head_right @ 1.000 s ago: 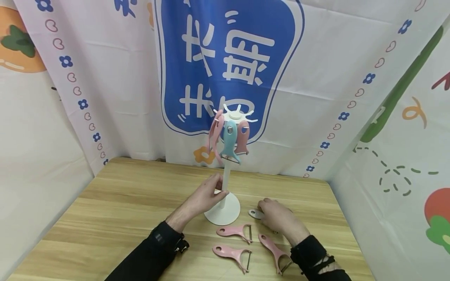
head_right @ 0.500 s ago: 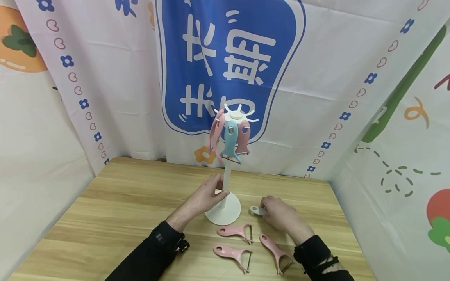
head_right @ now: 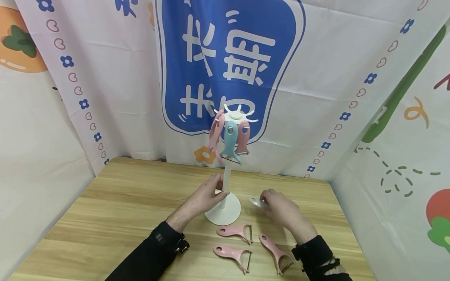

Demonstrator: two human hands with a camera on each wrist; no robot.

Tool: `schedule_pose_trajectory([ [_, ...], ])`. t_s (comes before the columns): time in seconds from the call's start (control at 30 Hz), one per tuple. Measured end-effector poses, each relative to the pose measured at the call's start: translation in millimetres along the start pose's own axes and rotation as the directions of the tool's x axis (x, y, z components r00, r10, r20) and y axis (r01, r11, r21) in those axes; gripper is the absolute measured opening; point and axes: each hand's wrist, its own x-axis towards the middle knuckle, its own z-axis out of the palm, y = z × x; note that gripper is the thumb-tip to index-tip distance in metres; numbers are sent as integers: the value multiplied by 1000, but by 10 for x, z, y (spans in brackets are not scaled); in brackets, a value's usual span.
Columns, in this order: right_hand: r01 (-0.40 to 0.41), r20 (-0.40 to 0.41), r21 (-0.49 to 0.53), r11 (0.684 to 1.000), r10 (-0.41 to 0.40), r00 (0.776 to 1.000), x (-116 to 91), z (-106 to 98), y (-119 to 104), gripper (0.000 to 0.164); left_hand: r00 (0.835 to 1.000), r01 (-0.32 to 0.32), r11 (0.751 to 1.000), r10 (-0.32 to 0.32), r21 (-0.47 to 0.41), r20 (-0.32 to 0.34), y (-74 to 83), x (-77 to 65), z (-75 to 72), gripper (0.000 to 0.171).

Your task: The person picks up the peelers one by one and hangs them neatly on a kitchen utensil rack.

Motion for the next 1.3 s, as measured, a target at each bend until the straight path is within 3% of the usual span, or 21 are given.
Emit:
schedule_pose_trajectory([
  [0.2,22,-81,15,1000,-20,996,11,-75,6,28,1000,-7,1000,7,14,-8,-13,0,4,22],
  [0.77,35,-236,188,982,10,972,69,-380,-73,34,1000,-22,1000,22,0,-11,-8,-5,-12,22],
  [1.07,118,-401,236,965,-15,916,79,-505,-136,33,1000,-13,1000,13,12,-10,-10,-2,-2,22],
  [1.3,148,-478,260,954,-6,879,85,-601,-216,37,1000,-25,1000,25,3,-13,-20,0,6,21],
])
